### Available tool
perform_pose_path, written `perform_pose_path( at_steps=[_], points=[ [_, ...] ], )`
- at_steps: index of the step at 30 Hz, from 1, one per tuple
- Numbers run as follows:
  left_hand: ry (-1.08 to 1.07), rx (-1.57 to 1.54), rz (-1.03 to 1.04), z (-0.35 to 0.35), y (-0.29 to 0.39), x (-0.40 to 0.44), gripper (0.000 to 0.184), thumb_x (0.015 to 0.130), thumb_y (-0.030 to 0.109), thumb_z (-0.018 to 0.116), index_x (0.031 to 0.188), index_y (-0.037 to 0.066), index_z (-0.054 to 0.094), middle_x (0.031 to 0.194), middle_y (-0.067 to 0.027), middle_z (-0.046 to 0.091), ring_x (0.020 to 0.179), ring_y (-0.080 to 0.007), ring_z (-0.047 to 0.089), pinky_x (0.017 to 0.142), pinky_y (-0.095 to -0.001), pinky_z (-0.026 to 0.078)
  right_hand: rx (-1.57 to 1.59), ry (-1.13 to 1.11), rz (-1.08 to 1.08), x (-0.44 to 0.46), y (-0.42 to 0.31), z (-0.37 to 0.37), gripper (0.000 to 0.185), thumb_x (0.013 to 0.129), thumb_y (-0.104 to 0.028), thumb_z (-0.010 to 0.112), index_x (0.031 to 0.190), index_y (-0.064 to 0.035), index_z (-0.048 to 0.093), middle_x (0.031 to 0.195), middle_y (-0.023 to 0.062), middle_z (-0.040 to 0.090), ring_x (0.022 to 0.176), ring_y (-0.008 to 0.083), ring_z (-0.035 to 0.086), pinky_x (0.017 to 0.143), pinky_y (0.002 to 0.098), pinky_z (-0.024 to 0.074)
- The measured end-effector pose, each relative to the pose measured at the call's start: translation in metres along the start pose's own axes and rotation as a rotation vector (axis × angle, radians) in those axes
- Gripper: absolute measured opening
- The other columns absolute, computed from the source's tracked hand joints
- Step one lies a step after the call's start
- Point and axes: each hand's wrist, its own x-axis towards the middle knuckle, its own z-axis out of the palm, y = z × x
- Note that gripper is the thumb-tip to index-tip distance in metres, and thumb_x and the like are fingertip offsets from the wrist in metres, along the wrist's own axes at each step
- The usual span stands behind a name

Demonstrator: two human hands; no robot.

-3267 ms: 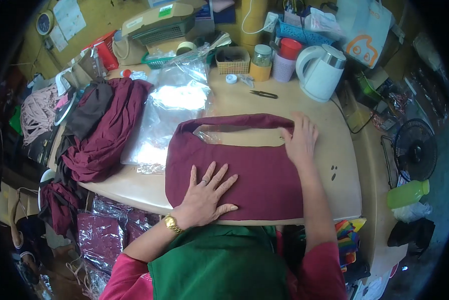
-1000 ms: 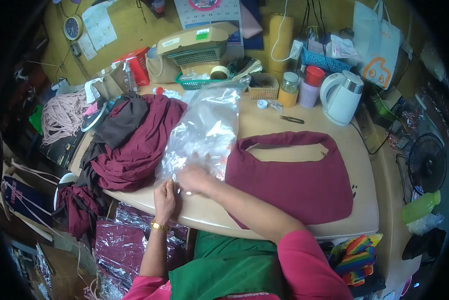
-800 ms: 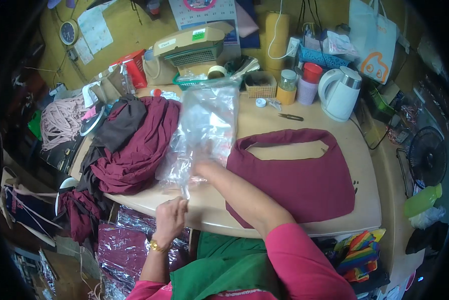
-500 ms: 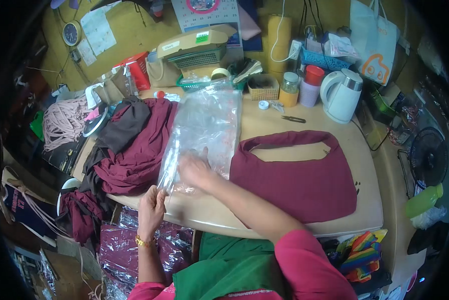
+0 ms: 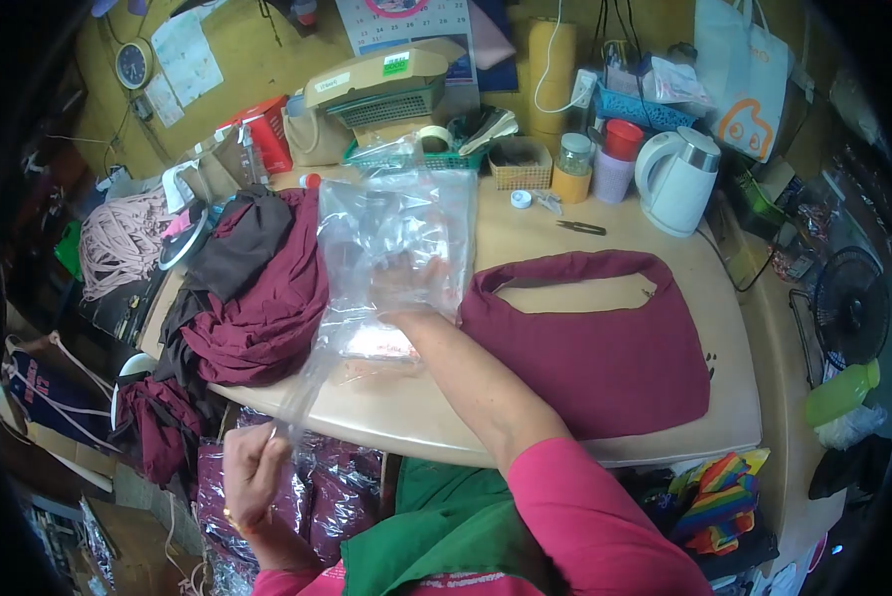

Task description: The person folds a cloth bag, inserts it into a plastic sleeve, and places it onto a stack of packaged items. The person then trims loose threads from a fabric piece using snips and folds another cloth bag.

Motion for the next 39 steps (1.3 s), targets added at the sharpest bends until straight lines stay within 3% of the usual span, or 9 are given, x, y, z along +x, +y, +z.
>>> perform_pose_path(
  at_steps=[7, 8, 14, 21, 24, 28, 32, 35, 39],
  points=[
    [0.685, -0.457, 0.438, -0.011, -0.043, -0.042, 0.046, 0.087, 0.029, 0.065, 0.050, 0.009, 0.046, 0.049, 0.0017, 0.042, 0.039, -0.0157, 0.040, 0.041, -0.0305, 0.029, 0.227, 0.091, -0.003, 0.014, -0.005, 0.000, 0.059, 0.087, -0.038, 0.060, 0.140, -0.0160, 0.051, 0.151, 0.0110, 0.042, 0.145, 0.0414, 0.025, 0.104, 0.0833, 0.0047],
    [0.469, -0.734, 0.539, -0.028, -0.041, -0.041, 0.049, 0.085, 0.032, 0.068, 0.049, 0.010, 0.042, 0.047, 0.0029, 0.040, 0.036, -0.0142, 0.039, 0.038, -0.0298, 0.029, 0.228, 0.087, -0.004, 0.017, -0.005, -0.002, 0.059, 0.087, -0.038, 0.060, 0.140, -0.0160, 0.051, 0.151, 0.0110, 0.042, 0.145, 0.0414, 0.025, 0.104, 0.0833, 0.0047],
    [0.615, 0.053, -0.632, -0.101, -0.125, -0.163, 0.038, 0.084, 0.025, 0.069, 0.059, 0.009, 0.046, 0.055, -0.0003, 0.047, 0.047, -0.0160, 0.047, 0.046, -0.0304, 0.035, 0.357, -0.025, 0.123, 0.120, 0.036, 0.067, 0.067, 0.086, -0.038, 0.061, 0.148, -0.0224, 0.042, 0.157, 0.0151, 0.031, 0.144, 0.0507, 0.018, 0.105, 0.0822, 0.0007],
    [0.292, 0.546, -1.107, -0.105, -0.169, -0.205, 0.022, 0.086, 0.018, 0.067, 0.074, 0.006, 0.053, 0.068, -0.0045, 0.056, 0.061, -0.0211, 0.055, 0.057, -0.0324, 0.041, 0.316, 0.156, 0.033, 0.027, 0.011, -0.018, 0.062, 0.084, -0.031, 0.064, 0.141, -0.0112, 0.048, 0.157, 0.0282, 0.025, 0.144, 0.0580, 0.011, 0.106, 0.0815, 0.0041],
    [0.476, 0.690, -0.898, -0.106, -0.136, -0.185, 0.015, 0.086, 0.015, 0.066, 0.081, 0.005, 0.056, 0.073, -0.0063, 0.059, 0.067, -0.0233, 0.058, 0.062, -0.0333, 0.044, -0.125, 0.039, -0.298, -0.048, -0.018, -0.028, 0.041, 0.085, -0.028, 0.065, 0.120, -0.0079, 0.065, 0.156, 0.0278, 0.027, 0.143, 0.0532, 0.023, 0.113, 0.0701, 0.0174],
    [0.580, 0.513, -0.324, -0.064, -0.062, -0.106, 0.009, 0.087, 0.011, 0.065, 0.089, 0.003, 0.060, 0.081, -0.0088, 0.064, 0.075, -0.0262, 0.063, 0.069, -0.0345, 0.048, 0.747, -0.373, -0.541, -0.147, -0.037, -0.106, 0.029, 0.090, -0.024, 0.070, 0.107, -0.0011, 0.068, 0.115, 0.0202, 0.067, 0.103, 0.0289, 0.066, 0.086, 0.0366, 0.0521],
    [0.058, 0.070, 0.041, 0.054, 0.029, 0.003, 0.012, 0.087, 0.007, 0.064, 0.096, 0.000, 0.063, 0.087, -0.0173, 0.068, 0.080, -0.0342, 0.066, 0.070, -0.0397, 0.051, 1.825, -0.252, -0.273, -0.207, -0.041, -0.087, 0.031, 0.094, -0.024, 0.067, 0.096, 0.0061, 0.067, 0.089, 0.0125, 0.070, 0.085, 0.0215, 0.067, 0.076, 0.0355, 0.0527],
    [-0.532, 0.051, 0.080, 0.097, 0.052, 0.014, 0.026, 0.089, 0.015, 0.068, 0.110, 0.001, 0.065, 0.084, -0.0183, 0.068, 0.077, -0.0390, 0.066, 0.069, -0.0443, 0.052, 1.356, -0.069, -0.077, -0.217, 0.022, -0.056, 0.019, 0.097, -0.016, 0.062, 0.097, 0.0029, 0.065, 0.086, 0.0050, 0.069, 0.074, 0.0112, 0.064, 0.065, 0.0275, 0.0498],
    [-0.156, -0.260, 0.141, 0.091, 0.072, 0.043, 0.033, 0.092, 0.028, 0.066, 0.107, -0.002, 0.065, 0.080, -0.0202, 0.067, 0.075, -0.0361, 0.067, 0.067, -0.0420, 0.052, 1.606, 0.000, 0.026, -0.258, 0.087, -0.066, 0.019, 0.100, -0.016, 0.060, 0.097, 0.0013, 0.065, 0.082, 0.0004, 0.066, 0.075, 0.0052, 0.058, 0.067, 0.0239, 0.0490]
  ],
)
